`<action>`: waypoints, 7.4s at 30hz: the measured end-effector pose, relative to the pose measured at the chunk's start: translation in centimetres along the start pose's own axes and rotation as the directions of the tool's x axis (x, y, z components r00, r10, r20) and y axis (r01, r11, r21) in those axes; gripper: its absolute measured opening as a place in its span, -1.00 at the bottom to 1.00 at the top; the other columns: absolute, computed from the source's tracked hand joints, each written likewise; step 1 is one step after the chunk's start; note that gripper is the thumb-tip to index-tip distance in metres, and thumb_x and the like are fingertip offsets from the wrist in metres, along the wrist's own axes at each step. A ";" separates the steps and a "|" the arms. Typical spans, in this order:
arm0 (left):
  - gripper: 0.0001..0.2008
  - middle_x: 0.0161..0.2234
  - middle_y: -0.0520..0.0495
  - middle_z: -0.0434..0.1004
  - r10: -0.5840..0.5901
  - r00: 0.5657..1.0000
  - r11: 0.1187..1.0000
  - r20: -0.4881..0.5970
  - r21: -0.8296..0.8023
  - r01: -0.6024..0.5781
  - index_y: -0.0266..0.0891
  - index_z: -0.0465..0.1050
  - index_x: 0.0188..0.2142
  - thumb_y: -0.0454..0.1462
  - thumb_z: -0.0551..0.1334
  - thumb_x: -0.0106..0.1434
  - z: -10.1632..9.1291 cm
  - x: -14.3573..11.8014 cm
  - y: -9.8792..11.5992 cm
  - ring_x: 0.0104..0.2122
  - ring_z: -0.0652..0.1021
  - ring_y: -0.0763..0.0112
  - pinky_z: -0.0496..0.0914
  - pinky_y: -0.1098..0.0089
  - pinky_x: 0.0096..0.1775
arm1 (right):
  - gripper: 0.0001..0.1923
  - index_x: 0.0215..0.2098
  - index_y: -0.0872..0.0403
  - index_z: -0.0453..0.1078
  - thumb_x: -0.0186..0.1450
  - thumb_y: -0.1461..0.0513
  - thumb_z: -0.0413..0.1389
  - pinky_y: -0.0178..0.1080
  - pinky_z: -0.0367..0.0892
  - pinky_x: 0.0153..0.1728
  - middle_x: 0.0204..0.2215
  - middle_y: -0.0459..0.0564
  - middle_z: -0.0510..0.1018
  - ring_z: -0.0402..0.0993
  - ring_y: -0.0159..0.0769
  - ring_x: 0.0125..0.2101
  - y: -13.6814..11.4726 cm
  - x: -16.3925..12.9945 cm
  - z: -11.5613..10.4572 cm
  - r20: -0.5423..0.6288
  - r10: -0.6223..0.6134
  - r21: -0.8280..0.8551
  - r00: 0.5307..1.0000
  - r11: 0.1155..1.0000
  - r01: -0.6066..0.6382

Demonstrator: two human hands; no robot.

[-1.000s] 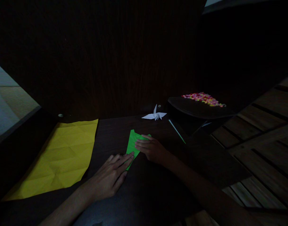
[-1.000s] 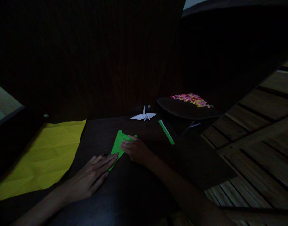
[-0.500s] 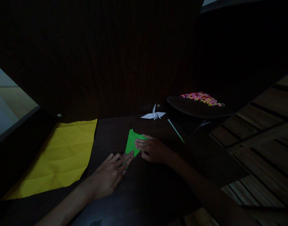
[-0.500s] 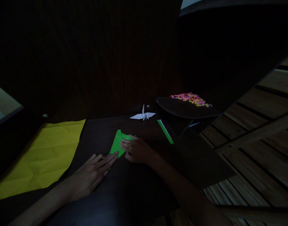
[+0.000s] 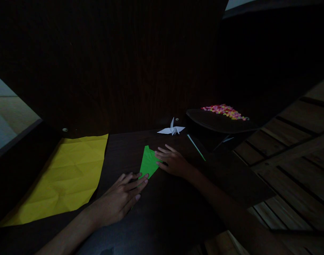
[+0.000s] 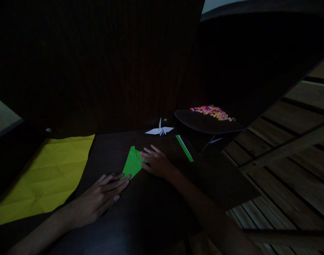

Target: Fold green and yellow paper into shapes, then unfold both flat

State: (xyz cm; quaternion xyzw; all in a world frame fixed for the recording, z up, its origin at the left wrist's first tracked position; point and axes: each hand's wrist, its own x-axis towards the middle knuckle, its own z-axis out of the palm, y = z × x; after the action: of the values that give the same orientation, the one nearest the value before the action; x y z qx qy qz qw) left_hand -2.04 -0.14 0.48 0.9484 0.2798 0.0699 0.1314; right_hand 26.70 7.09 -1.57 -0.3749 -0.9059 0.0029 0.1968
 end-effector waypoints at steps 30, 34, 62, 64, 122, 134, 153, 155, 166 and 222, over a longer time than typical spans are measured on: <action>-0.60 0.09 0.02 0.53 0.103 0.988 0.970 0.118 -0.234 -0.073 -0.03 0.54 0.00 -0.44 0.17 0.27 -3.7 -1.1 0.4 0.28 0.26 0.13 0.20 -0.11 0.25 | -0.59 0.14 0.01 0.41 0.36 0.08 0.11 0.17 0.07 0.26 0.21 -0.02 0.39 0.11 -0.02 0.30 -0.2 -0.1 -0.5 0.008 0.093 -0.067 0.996 0.993 -0.092; -0.53 0.21 -0.04 0.39 0.008 0.999 0.969 0.033 -0.245 0.000 0.04 0.36 0.19 -0.36 0.17 0.33 -2.7 -1.2 -0.2 0.24 0.34 0.11 0.28 -0.10 0.20 | -0.58 0.14 0.02 0.41 0.37 0.08 0.10 0.16 0.09 0.24 0.21 -0.02 0.39 0.11 -0.01 0.30 -0.1 -0.1 -0.4 0.004 0.089 -0.076 0.996 0.993 -0.088; -0.23 -0.06 -0.06 0.53 -0.157 0.979 0.906 -0.127 -0.413 0.091 0.05 -0.18 0.40 -0.39 0.16 0.32 -0.9 0.7 0.6 0.03 0.42 0.21 0.32 0.06 0.09 | -0.58 0.18 -0.07 0.38 0.36 0.12 0.13 0.16 0.16 0.21 0.24 0.00 0.34 0.13 0.00 0.29 0.3 0.1 0.2 0.017 0.117 -0.043 0.993 0.992 -0.116; -0.20 -0.05 -0.06 0.54 -0.152 0.981 0.909 -0.118 -0.406 0.092 0.06 -0.20 0.40 -0.39 0.18 0.31 -1.0 0.6 0.5 0.05 0.41 0.19 0.30 0.04 0.10 | -0.58 0.18 -0.07 0.38 0.36 0.12 0.13 0.16 0.16 0.21 0.24 -0.01 0.34 0.12 0.01 0.29 0.3 0.1 0.2 0.013 0.118 -0.046 0.993 0.992 -0.117; -0.70 -0.26 -0.12 0.50 -0.178 0.912 0.981 -0.370 0.003 0.193 -0.21 0.38 -0.16 -0.50 0.00 0.23 -0.2 -0.1 -2.0 -0.25 0.50 0.20 0.45 0.21 -0.18 | -0.64 -0.16 0.03 0.54 0.05 0.29 0.37 -0.15 0.35 -0.16 -0.32 -0.05 0.56 0.46 -0.21 -0.23 0.4 0.2 -1.1 0.023 0.227 0.581 0.974 0.790 -0.198; -0.47 -0.11 -0.16 0.51 -0.128 0.925 0.984 -0.357 0.068 0.162 -0.21 0.37 0.13 -0.54 0.02 0.22 0.2 0.4 -1.8 -0.17 0.48 0.19 0.45 0.17 -0.13 | -0.94 -0.42 0.04 0.58 0.12 0.29 0.34 -0.22 0.32 -0.27 -0.44 -0.07 0.55 0.43 -0.31 -0.38 0.6 0.4 -0.9 0.004 0.051 0.582 0.999 0.812 -0.043; -0.45 0.00 -0.27 0.50 -0.095 0.983 0.967 -0.157 0.221 0.129 -0.37 0.31 0.18 -0.53 0.04 0.20 0.7 1.2 1.3 -0.03 0.50 0.10 0.49 0.17 -0.03 | -0.81 -0.15 -0.01 0.56 0.25 0.18 0.26 -0.05 0.11 0.01 -0.24 -0.03 0.51 0.38 -0.19 -0.15 -3.2 0.9 -3.3 0.197 -0.023 0.338 0.980 0.940 -0.046; -0.45 0.01 -0.28 0.50 -0.128 0.980 0.965 -0.153 0.209 0.159 -0.40 0.27 0.21 -0.49 0.05 0.21 0.9 1.3 1.7 -0.02 0.49 0.08 0.49 0.17 -0.04 | -0.75 -0.06 -0.04 0.54 0.28 0.21 0.23 -0.08 0.13 -0.03 -0.22 -0.01 0.49 0.35 -0.20 -0.16 -3.8 1.0 -3.1 0.211 -0.096 0.306 0.973 0.952 0.028; -0.58 0.02 -0.27 0.45 -0.181 0.957 0.961 -0.228 0.166 0.221 -0.38 0.30 0.20 -0.32 0.04 0.38 1.5 1.7 3.4 0.01 0.44 0.05 0.26 -0.11 0.17 | -0.78 -0.12 -0.01 0.57 0.37 0.13 0.12 -0.17 0.10 -0.23 -0.31 0.01 0.42 0.25 -0.22 -0.26 -4.5 0.7 -2.2 0.176 -0.184 0.100 0.967 0.981 0.168; -0.42 -0.25 -0.25 0.54 -0.002 0.995 0.847 -0.096 0.529 0.053 -0.55 -0.10 0.32 -0.51 0.01 0.35 -0.2 0.1 0.1 -0.28 0.56 0.14 0.48 0.28 -0.42 | -0.89 -0.46 0.13 0.48 0.20 0.29 0.13 -0.35 0.21 -0.49 -0.57 -0.08 0.47 0.35 -0.41 -0.56 -0.3 -0.2 -4.0 -0.024 0.079 0.497 0.997 0.866 -0.057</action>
State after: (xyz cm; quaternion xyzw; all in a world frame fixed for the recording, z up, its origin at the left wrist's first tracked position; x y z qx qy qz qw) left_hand -1.99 -0.12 0.65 0.9395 0.3074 0.0313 -0.1477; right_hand 28.06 6.13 2.11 -0.3435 -0.8566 0.2339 0.3060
